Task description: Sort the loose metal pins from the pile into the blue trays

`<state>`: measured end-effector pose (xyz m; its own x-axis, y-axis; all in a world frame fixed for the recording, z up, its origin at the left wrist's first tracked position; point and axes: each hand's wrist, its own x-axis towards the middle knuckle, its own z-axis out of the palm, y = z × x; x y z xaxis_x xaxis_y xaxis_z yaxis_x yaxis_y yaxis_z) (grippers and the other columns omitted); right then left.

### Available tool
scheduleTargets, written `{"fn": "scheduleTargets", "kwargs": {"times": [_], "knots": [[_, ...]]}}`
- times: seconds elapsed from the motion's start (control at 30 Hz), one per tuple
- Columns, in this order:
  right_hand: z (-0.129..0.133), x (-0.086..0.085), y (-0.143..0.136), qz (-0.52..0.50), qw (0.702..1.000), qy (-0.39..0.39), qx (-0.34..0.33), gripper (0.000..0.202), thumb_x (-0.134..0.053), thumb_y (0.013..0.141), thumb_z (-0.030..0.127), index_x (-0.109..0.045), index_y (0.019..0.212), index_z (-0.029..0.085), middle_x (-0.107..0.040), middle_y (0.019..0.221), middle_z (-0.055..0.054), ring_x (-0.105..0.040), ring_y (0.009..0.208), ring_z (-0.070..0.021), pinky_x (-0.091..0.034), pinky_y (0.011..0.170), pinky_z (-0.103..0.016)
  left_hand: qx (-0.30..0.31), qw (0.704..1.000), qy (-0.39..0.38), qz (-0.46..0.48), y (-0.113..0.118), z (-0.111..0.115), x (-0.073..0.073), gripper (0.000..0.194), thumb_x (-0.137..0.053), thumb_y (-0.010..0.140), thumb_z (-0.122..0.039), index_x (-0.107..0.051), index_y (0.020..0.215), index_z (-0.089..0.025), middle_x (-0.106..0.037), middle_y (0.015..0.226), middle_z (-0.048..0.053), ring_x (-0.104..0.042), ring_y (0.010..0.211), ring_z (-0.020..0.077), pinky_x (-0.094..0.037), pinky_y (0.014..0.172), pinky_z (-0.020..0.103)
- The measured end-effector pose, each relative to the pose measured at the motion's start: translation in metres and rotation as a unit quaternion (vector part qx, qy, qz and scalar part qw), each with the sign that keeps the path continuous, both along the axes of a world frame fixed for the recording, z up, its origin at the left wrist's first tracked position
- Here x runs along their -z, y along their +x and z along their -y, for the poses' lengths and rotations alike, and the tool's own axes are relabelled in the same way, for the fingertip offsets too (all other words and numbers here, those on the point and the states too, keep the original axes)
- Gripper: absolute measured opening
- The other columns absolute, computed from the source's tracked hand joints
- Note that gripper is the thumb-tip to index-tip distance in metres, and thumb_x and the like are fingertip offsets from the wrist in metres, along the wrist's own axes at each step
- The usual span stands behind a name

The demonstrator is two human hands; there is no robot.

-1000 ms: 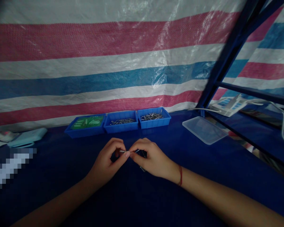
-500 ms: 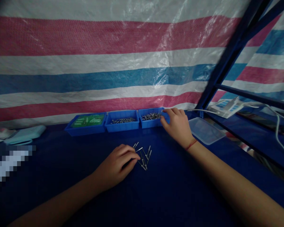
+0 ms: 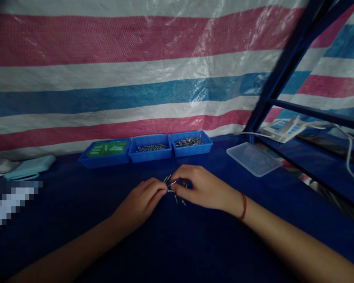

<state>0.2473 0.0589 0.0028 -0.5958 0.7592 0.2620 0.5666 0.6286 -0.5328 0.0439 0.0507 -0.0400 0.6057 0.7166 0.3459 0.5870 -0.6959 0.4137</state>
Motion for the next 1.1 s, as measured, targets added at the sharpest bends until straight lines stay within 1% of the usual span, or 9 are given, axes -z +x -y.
{"fn": "scheduleTargets", "kwargs": {"times": [0.07,0.17,0.27,0.4,0.53,0.6,0.7,0.9,1.1], "knots": [[0.009,0.003,-0.008,0.038,0.999,0.008,-0.018,0.013,-0.052,0.084,0.018,-0.064,0.089,0.020,-0.065,0.084,-0.002,-0.060,0.078,-0.0140,-0.045,0.071,-0.028,-0.004,0.998,-0.015,0.062,-0.002,-0.001,0.000,0.013,-0.043,0.091,-0.018,-0.056,0.093,-0.019,-0.061,0.087,0.003,-0.059,0.082,0.0157,-0.045,0.074,0.029],[0.015,0.010,-0.015,0.070,0.997,0.026,0.002,0.015,-0.051,0.085,0.018,-0.065,0.087,0.018,-0.065,0.084,-0.004,-0.059,0.079,-0.0158,-0.044,0.073,-0.031,-0.016,0.991,-0.023,0.130,-0.004,-0.001,-0.001,0.009,-0.049,0.088,-0.018,-0.057,0.092,-0.020,-0.062,0.086,0.001,-0.060,0.079,0.0136,-0.046,0.074,0.026],[0.015,0.015,-0.018,0.028,1.000,0.013,0.007,0.013,-0.051,0.086,0.019,-0.064,0.088,0.018,-0.066,0.083,-0.004,-0.058,0.079,-0.0156,-0.045,0.074,-0.031,-0.043,0.984,-0.037,0.167,-0.004,-0.001,-0.002,0.008,-0.054,0.084,-0.017,-0.058,0.090,-0.020,-0.064,0.082,0.000,-0.060,0.073,0.0123,-0.047,0.068,0.024],[0.015,0.016,-0.021,-0.020,1.000,-0.001,0.010,0.014,-0.051,0.086,0.018,-0.064,0.083,0.019,-0.065,0.079,-0.002,-0.057,0.077,-0.0146,-0.044,0.072,-0.031,-0.074,0.973,-0.073,0.208,-0.004,-0.002,-0.003,0.015,-0.058,0.080,-0.019,-0.058,0.095,-0.019,-0.066,0.079,-0.001,-0.061,0.067,0.0120,-0.047,0.062,0.024],[0.015,0.015,-0.023,-0.035,0.999,-0.014,0.011,0.014,-0.051,0.085,0.017,-0.065,0.084,0.019,-0.065,0.079,-0.002,-0.057,0.076,-0.0142,-0.045,0.072,-0.031,-0.079,0.972,-0.081,0.206,-0.005,-0.002,-0.005,0.007,-0.059,0.080,-0.021,-0.062,0.086,-0.019,-0.067,0.074,-0.001,-0.059,0.062,0.0114,-0.045,0.057,0.023],[0.015,0.016,-0.024,-0.041,0.999,-0.016,0.009,0.014,-0.051,0.086,0.018,-0.065,0.084,0.019,-0.065,0.080,-0.002,-0.058,0.076,-0.0142,-0.045,0.072,-0.030,-0.078,0.973,-0.080,0.205,-0.005,-0.002,-0.005,0.006,-0.060,0.079,-0.021,-0.064,0.083,-0.019,-0.067,0.072,-0.001,-0.058,0.060,0.0110,-0.045,0.056,0.023],[0.015,0.017,-0.024,-0.057,0.998,-0.015,0.010,0.013,-0.052,0.085,0.017,-0.065,0.084,0.020,-0.065,0.080,-0.002,-0.059,0.078,-0.0142,-0.046,0.073,-0.030,-0.077,0.972,-0.080,0.204,-0.006,-0.002,-0.004,0.006,-0.060,0.079,-0.021,-0.065,0.082,-0.020,-0.068,0.072,-0.001,-0.058,0.061,0.0112,-0.045,0.057,0.023],[0.014,0.020,-0.023,-0.079,0.996,-0.016,0.021,0.016,-0.052,0.084,0.016,-0.065,0.091,0.020,-0.063,0.093,-0.004,-0.059,0.088,-0.0152,-0.047,0.080,-0.031,-0.067,0.972,-0.088,0.207,-0.005,-0.003,-0.004,0.007,-0.060,0.080,-0.022,-0.066,0.083,-0.020,-0.068,0.074,-0.001,-0.059,0.063,0.0117,-0.046,0.058,0.023],[0.014,0.022,-0.023,-0.081,0.996,-0.005,0.023,0.014,-0.053,0.083,0.017,-0.065,0.089,0.020,-0.063,0.092,-0.005,-0.059,0.087,-0.0159,-0.048,0.079,-0.033,-0.057,0.974,-0.086,0.202,-0.005,-0.002,-0.004,0.009,-0.059,0.081,-0.021,-0.067,0.086,-0.021,-0.068,0.076,-0.001,-0.060,0.064,0.0118,-0.046,0.059,0.023]]}}
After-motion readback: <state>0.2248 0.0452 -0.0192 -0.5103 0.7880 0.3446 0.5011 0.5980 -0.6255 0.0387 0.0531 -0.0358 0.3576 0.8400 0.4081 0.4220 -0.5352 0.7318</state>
